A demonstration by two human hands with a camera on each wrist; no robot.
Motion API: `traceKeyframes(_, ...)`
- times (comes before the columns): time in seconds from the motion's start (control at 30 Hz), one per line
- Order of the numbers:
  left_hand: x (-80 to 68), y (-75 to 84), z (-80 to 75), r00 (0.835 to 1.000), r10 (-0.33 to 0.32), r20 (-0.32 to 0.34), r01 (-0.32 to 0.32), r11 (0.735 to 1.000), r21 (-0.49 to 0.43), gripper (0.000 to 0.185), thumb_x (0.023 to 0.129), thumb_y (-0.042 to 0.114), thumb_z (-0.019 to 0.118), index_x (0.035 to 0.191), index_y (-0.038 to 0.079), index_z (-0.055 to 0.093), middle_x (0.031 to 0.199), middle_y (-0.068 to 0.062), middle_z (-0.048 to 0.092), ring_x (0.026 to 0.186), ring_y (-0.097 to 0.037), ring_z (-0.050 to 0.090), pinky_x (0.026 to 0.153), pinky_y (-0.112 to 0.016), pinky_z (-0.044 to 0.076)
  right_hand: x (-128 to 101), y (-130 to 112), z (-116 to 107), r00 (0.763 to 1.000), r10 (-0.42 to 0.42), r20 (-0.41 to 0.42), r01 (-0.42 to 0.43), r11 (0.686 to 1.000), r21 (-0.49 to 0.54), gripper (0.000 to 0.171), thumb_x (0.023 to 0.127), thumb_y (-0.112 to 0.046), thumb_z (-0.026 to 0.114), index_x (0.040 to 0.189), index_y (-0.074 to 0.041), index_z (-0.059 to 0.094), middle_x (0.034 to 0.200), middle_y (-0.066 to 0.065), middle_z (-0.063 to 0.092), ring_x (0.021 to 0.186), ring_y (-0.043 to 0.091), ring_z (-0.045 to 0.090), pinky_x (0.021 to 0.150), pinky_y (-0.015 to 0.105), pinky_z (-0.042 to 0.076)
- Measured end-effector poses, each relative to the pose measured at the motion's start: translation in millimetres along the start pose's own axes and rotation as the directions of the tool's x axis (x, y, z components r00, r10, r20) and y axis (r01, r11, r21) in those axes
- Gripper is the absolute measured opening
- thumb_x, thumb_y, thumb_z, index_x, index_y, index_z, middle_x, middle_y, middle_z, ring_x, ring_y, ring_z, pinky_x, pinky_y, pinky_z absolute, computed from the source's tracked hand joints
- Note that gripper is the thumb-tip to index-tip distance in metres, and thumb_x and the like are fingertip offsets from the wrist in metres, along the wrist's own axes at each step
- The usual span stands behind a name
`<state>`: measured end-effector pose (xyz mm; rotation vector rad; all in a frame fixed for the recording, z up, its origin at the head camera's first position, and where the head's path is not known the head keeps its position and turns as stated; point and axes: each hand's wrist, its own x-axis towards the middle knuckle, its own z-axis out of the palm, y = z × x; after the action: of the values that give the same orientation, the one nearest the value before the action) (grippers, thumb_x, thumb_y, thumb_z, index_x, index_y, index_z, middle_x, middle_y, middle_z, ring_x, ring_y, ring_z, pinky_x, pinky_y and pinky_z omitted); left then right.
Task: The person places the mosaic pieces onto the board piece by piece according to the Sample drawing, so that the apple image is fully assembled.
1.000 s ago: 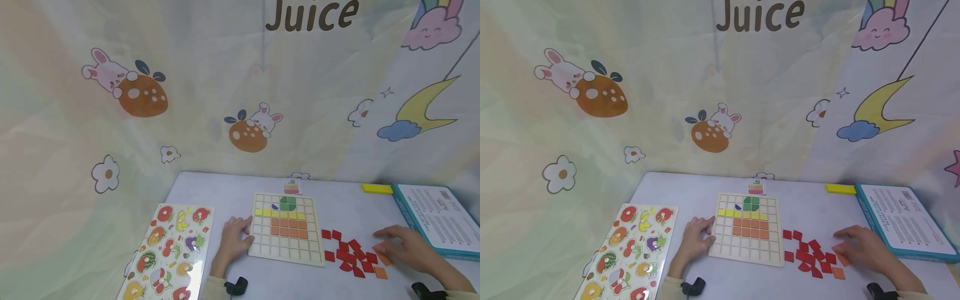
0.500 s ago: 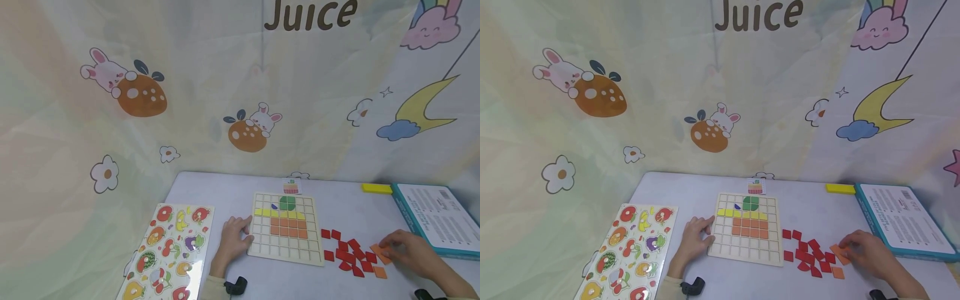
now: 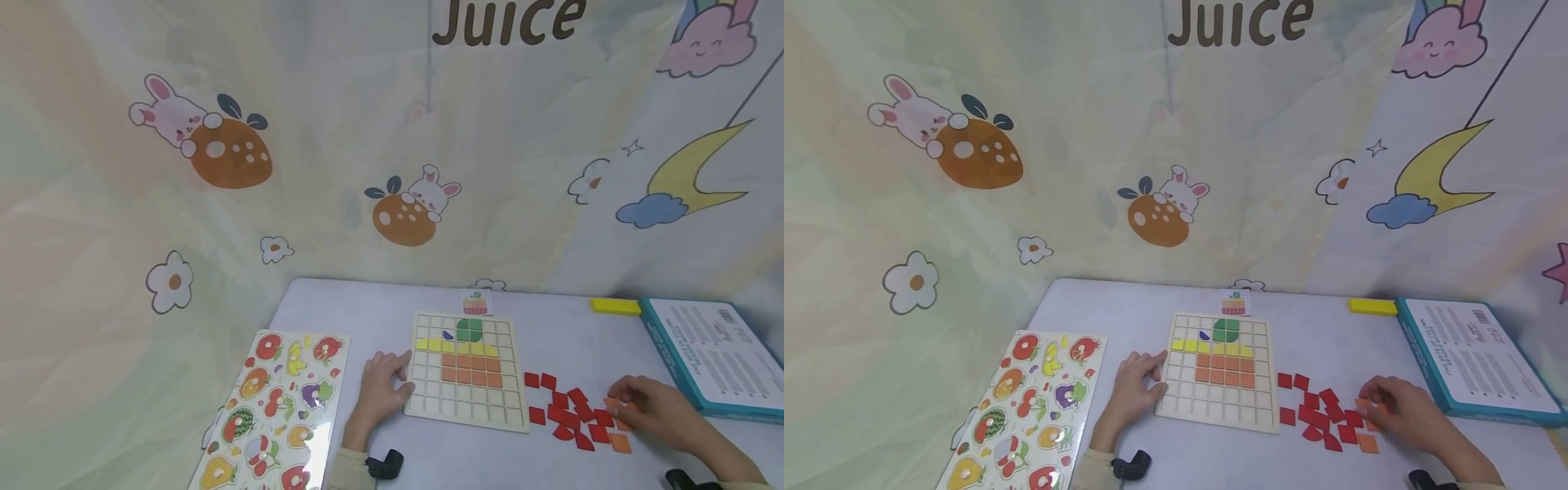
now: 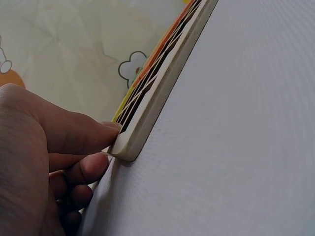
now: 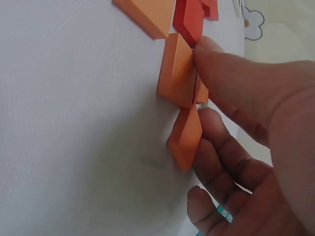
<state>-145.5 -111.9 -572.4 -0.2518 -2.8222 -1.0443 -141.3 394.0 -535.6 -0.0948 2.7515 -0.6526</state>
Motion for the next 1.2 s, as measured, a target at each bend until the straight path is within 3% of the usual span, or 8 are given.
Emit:
traceKeyframes(0.17, 1.6, -1.6, 0.6, 1.000, -0.010, 0.006, 0.010, 1.000, -0.019, 0.062, 0.080, 0.019, 0.080, 0.141, 0.013, 0.070, 0.076, 0.016, 0.051, 0.083, -0.004, 0.038, 0.081, -0.029, 0.033, 0, -3, -2, 1.000, 0.010, 0.001, -0.010, 1.000, 0.008, 0.037, 0.084, -0.035, 0.088, 0.108, -0.010, 0.072, 0.097, -0.002, 0.069, 0.092, 0.018, 0.061, 0.080, 0.036, 0.061)
traceKeyframes(0.4, 2.1, -1.8, 0.7, 1.000, -0.021, 0.010, 0.021, 1.000, -0.016, 0.062, 0.080, 0.019, 0.080, 0.141, 0.014, 0.070, 0.076, 0.016, 0.051, 0.082, -0.003, 0.038, 0.081, -0.030, 0.033, 1, -10, -2, 0.999, 0.037, -0.026, -0.036, 0.998, 0.045, 0.042, 0.085, -0.016, 0.086, 0.121, -0.002, 0.068, 0.104, 0.006, 0.074, 0.088, 0.016, 0.065, 0.070, 0.029, 0.061)
traceKeyframes(0.8, 2.9, -2.6, 1.4, 1.000, 0.001, 0.007, -0.001, 1.000, -0.002, 0.062, 0.080, 0.020, 0.080, 0.141, 0.014, 0.070, 0.076, 0.016, 0.051, 0.082, -0.004, 0.039, 0.081, -0.029, 0.033, 5, -12, -5, 1.000, 0.021, 0.017, -0.022, 0.999, 0.043, 0.036, 0.087, -0.022, 0.085, 0.115, -0.003, 0.071, 0.095, 0.000, 0.068, 0.086, 0.017, 0.059, 0.066, 0.022, 0.054)
traceKeyframes(0.93, 3.7, -3.6, 1.9, 1.000, -0.012, 0.020, 0.013, 1.000, -0.003, 0.063, 0.081, 0.022, 0.080, 0.142, 0.016, 0.069, 0.077, 0.018, 0.050, 0.083, -0.004, 0.039, 0.082, -0.028, 0.033, 6, -15, -6, 1.000, 0.010, -0.011, -0.009, 0.998, 0.058, 0.035, 0.089, -0.027, 0.085, 0.113, -0.005, 0.070, 0.093, 0.000, 0.068, 0.085, 0.017, 0.058, 0.066, 0.021, 0.053)
traceKeyframes(1.1, 3.9, -3.9, 2.5, 0.999, -0.029, 0.030, 0.029, 1.000, -0.008, 0.063, 0.081, 0.023, 0.080, 0.143, 0.018, 0.068, 0.077, 0.018, 0.049, 0.084, -0.004, 0.039, 0.082, -0.028, 0.033, 6, -26, -5, 0.996, -0.034, -0.083, 0.045, 0.990, 0.132, 0.052, 0.094, -0.029, 0.080, 0.133, -0.003, 0.058, 0.099, 0.005, 0.070, 0.078, 0.014, 0.059, 0.063, 0.024, 0.055)
traceKeyframes(1.2, 3.5, -3.2, 2.5, 0.999, -0.029, 0.032, 0.030, 1.000, -0.010, 0.063, 0.081, 0.023, 0.080, 0.143, 0.018, 0.068, 0.077, 0.018, 0.049, 0.084, -0.004, 0.039, 0.083, -0.028, 0.033, 6, -38, -1, 0.981, -0.078, -0.179, 0.110, 0.978, 0.180, 0.053, 0.095, -0.023, 0.078, 0.138, -0.005, 0.053, 0.102, 0.009, 0.069, 0.075, 0.011, 0.061, 0.063, 0.024, 0.055)
